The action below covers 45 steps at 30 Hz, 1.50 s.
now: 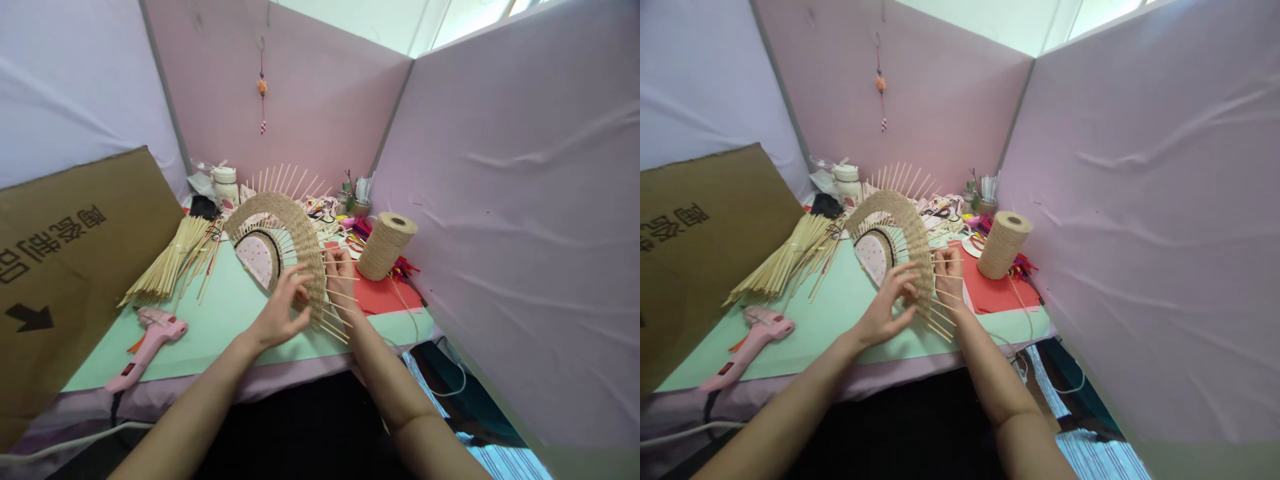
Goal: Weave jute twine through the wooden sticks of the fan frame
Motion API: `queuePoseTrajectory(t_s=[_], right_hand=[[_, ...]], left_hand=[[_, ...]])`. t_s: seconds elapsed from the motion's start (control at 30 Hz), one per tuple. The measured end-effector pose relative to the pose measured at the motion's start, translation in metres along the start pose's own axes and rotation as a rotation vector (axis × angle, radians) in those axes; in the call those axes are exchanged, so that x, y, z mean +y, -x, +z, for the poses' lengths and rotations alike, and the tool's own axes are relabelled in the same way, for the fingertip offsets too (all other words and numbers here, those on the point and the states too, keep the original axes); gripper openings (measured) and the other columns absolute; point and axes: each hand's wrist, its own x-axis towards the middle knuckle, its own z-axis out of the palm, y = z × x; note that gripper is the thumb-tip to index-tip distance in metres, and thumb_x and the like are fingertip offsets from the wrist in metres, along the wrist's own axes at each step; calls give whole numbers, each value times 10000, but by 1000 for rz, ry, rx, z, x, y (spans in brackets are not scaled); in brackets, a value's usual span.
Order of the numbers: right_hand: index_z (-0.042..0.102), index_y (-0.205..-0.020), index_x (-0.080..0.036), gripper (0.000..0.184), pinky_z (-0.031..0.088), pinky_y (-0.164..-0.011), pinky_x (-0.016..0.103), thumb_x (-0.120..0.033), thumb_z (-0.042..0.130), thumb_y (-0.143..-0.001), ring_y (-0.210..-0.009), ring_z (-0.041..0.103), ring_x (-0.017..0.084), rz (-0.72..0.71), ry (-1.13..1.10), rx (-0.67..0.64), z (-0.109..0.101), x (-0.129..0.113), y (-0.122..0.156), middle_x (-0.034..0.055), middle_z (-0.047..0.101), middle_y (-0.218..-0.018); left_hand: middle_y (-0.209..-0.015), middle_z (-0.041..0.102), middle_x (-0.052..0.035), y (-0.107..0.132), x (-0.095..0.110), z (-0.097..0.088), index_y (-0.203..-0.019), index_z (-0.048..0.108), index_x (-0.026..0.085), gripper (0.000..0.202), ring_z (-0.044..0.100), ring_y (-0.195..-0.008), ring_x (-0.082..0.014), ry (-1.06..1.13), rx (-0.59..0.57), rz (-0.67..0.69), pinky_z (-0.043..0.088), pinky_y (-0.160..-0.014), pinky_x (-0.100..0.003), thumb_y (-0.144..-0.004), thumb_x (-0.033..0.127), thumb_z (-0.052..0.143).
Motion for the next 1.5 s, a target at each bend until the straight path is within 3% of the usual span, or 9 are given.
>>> queuePoseTrajectory(t_s=[0.07,0.17,0.5,0.6,0.77,1.0,1.13,1.3,1.5], right_hand=[[502,-824,-226,202,438,-628,251,-408,580,-859,-679,536,122,-13,12,-21,4,-9,6,-25,591,-795],[516,-852,-226,212,461,-615,258,-429,574,-871,-714,576,136,-5,28,-63,11,-19,15,0,630,-854],[639,-925,-229,151,508,-654,286,-368,588,-898,-710,612,145,-166,207,-267,13,-39,31,24,658,-846],[646,-920,-227,130,517,-619,266,-345,595,-898,-677,628,132,-242,272,-351,13,-47,29,24,682,-858],[620,-908,-236,85,530,-604,252,-316,594,-904,-669,652,127,-352,372,-421,12,-56,29,19,711,-872],[624,-879,-232,52,531,-614,241,-276,604,-898,-653,663,118,-390,409,-486,12,-63,34,9,717,-848],[635,-864,-225,57,536,-634,249,-277,621,-884,-676,671,129,-399,442,-461,11,-62,35,12,719,-827],[650,-859,-238,48,543,-677,266,-272,622,-879,-735,684,147,-431,498,-452,9,-59,35,13,727,-834],[655,-917,-251,50,545,-730,283,-258,633,-872,-799,689,160,-422,480,-514,2,-55,38,22,729,-896]], left_hand=[[-1460,332,-173,-8,-2,-6,-1376,392,262,545,598,-751,-94,86,177,-120,586,-613,-253,-860,146,527],[-1408,395,-156,-18,-2,-11,-1394,388,263,555,550,-629,-56,72,253,-211,515,-467,-194,-870,211,565],[-1353,444,-125,-4,28,-28,-1354,446,235,623,507,-590,-69,-69,286,-290,541,-581,-289,-802,393,689],[-1347,435,-115,-2,40,-29,-1342,437,242,665,601,-842,-166,-69,304,-365,559,-720,-329,-768,435,714],[-1358,397,-125,2,50,-24,-1340,400,233,673,460,-1243,-291,-45,372,-386,492,-964,-425,-770,403,715],[-1403,320,-120,23,39,-21,-1364,344,289,531,553,-810,-116,182,375,-246,544,-686,-279,-881,231,557],[-1388,341,-118,25,41,-21,-1280,429,267,418,564,-822,-120,77,377,-233,538,-690,-284,-886,227,563],[-1258,449,-103,20,44,-16,-1149,518,236,299,504,-1165,-225,-18,472,-133,509,-852,-320,-864,185,593],[-1152,467,-52,18,48,-16,-934,550,202,129,564,-784,-85,220,527,-284,523,-727,-241,-832,154,612]])
